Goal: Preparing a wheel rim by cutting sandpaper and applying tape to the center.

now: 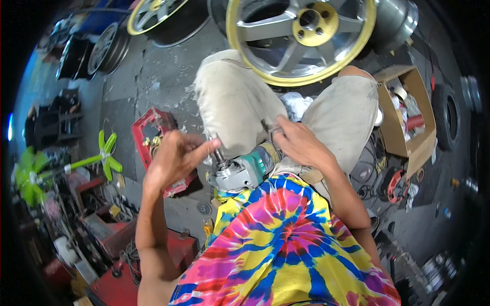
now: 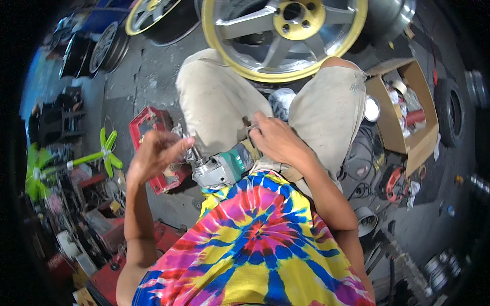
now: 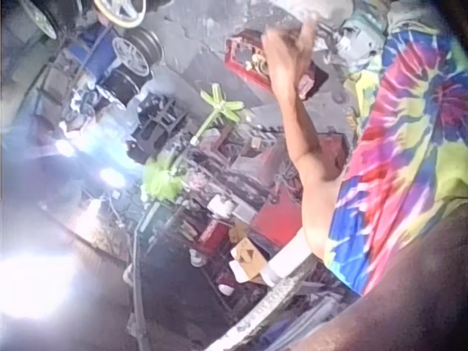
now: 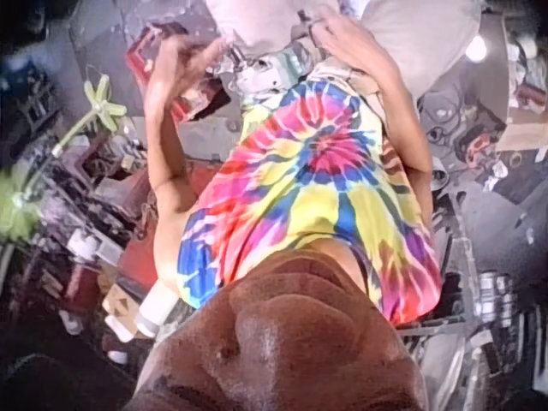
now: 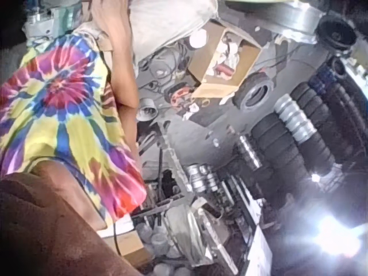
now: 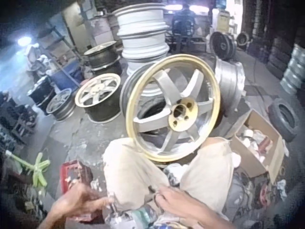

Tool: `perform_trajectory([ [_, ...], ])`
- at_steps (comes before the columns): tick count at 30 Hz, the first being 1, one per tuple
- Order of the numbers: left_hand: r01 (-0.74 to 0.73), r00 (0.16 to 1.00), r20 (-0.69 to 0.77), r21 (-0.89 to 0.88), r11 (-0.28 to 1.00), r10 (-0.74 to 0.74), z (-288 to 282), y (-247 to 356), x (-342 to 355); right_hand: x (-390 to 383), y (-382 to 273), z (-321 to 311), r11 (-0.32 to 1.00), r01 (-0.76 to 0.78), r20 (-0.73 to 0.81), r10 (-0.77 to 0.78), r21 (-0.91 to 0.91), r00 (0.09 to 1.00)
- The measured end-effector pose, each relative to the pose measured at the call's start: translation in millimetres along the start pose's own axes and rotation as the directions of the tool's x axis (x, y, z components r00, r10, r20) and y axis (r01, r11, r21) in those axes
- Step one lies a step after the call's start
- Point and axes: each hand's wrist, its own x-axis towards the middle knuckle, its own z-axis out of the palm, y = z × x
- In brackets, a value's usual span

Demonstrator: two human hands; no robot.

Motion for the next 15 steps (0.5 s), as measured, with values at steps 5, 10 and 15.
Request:
perform_trajectory([
  [5, 0.163, 0.980, -0.046, -0.384, 0.909, -0.195, 50, -12, -7, 10, 37, 36, 0.993, 0.054, 0.045, -0.050, -0.105, 0.998],
  [10, 0.030, 0.989, -0.105, -0.541, 0.840, -0.103, 58, -38, 0, 0, 23, 39, 0.985, 0.008, -0.147, -0.035, -0.174, 0.989],
  [15, -0.057, 0.997, -0.073, -0.489, 0.870, 0.024, 34, -49, 7, -33, -17, 38, 0.971, 0.038, -0.263, -0.101, -0.235, 0.960],
])
